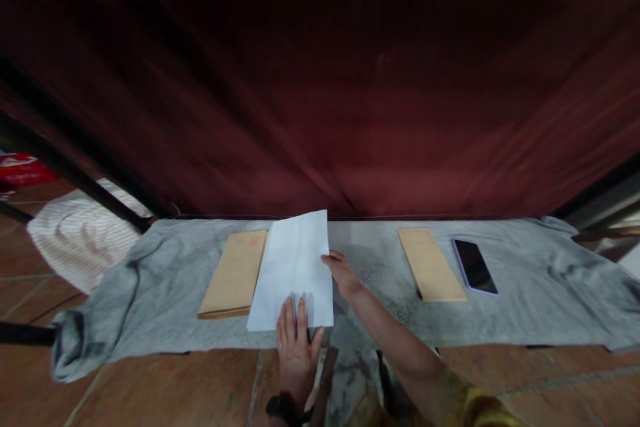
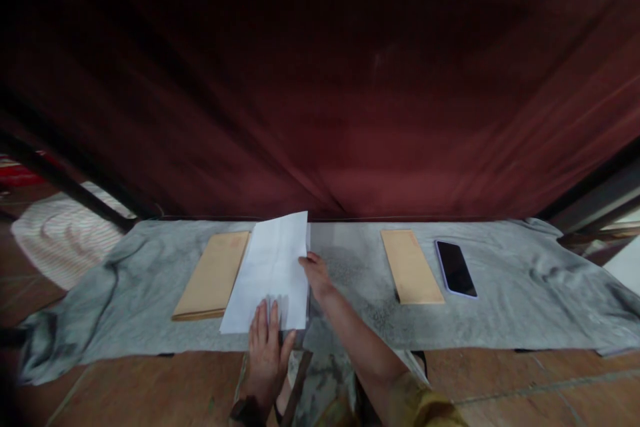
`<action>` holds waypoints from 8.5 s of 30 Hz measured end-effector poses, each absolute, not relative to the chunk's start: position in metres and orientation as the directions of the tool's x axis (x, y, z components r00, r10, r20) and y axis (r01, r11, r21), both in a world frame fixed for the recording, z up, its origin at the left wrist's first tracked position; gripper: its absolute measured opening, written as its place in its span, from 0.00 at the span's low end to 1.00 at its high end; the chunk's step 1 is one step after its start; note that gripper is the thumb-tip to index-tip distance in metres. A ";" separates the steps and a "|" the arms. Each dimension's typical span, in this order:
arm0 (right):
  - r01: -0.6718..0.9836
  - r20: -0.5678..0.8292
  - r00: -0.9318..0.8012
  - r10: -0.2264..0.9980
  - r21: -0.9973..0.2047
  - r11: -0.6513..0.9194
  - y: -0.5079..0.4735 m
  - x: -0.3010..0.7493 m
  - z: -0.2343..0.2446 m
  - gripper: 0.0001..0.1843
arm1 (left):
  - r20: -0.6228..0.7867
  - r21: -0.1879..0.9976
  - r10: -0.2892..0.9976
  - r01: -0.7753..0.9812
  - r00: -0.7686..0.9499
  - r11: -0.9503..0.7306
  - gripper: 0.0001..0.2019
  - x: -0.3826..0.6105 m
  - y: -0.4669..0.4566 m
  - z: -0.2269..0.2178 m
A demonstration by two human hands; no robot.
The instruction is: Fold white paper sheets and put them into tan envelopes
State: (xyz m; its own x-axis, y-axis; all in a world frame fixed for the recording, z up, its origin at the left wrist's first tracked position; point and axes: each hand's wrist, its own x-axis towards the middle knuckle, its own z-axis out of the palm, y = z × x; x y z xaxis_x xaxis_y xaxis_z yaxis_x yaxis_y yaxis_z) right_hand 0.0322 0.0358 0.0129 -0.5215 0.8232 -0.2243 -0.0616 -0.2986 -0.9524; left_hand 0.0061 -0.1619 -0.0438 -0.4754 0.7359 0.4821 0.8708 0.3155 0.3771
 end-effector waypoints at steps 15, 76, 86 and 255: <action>-0.122 -0.247 -0.631 0.735 -0.905 -0.408 0.063 0.175 0.094 0.17 | -0.409 0.856 0.773 -0.496 -0.484 0.142 0.23 -0.041 -0.110 0.072; 0.766 0.175 -0.272 0.946 -0.556 0.323 0.039 0.272 -0.028 0.24 | -0.055 0.673 0.812 0.579 -0.580 0.460 0.31 0.026 -0.058 0.005; 0.925 0.140 -0.305 0.942 -0.191 0.328 0.038 0.253 -0.028 0.27 | -0.041 0.432 0.809 0.720 -0.586 0.543 0.32 0.034 -0.048 0.003; 0.607 0.285 -0.703 0.651 -0.235 0.759 0.011 0.262 -0.037 0.29 | 0.215 0.106 0.961 0.982 -0.174 0.154 0.28 0.087 -0.055 -0.035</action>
